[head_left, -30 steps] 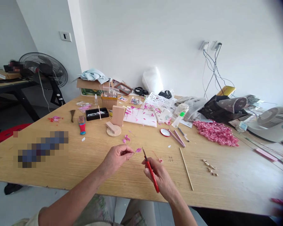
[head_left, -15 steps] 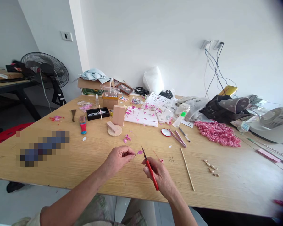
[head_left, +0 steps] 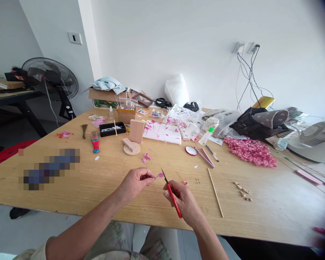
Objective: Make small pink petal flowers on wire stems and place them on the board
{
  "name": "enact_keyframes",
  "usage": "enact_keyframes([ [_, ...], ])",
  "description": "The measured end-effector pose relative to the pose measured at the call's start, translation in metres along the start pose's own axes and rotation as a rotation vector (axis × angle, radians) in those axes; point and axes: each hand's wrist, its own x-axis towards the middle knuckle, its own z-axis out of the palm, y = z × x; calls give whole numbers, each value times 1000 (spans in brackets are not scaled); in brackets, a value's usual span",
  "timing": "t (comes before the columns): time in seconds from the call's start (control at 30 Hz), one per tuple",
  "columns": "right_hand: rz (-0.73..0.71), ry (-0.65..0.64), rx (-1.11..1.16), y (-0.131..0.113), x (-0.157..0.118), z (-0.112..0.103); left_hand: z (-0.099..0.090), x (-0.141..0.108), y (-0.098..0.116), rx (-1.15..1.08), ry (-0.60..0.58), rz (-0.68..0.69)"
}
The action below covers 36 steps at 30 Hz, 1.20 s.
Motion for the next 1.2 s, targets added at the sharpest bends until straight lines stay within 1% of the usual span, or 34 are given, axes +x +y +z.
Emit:
enact_keyframes([
  [0.27, 5, 42, -6, 1, 0, 2, 0, 0, -6, -24, -1, -9],
  [0.63, 16, 26, 23, 9, 4, 5, -1, -1, -12, -22, 0, 15],
  [0.77, 15, 31, 22, 11, 5, 7, -2, -2, -14, -35, 0, -1],
  [0.9, 27, 39, 80, 11, 5, 7, -3, -2, -12, -70, 13, -15],
  [1.0, 43, 12, 148, 8, 3, 7, -5, -1, -10, -97, 31, -27],
  [1.1, 26, -17, 223, 3, 0, 8, -6, 0, -11, -138, 51, -55],
  [1.2, -2, 6, 274, -1, 0, 13, -5, 1, -13, -182, 92, -48],
])
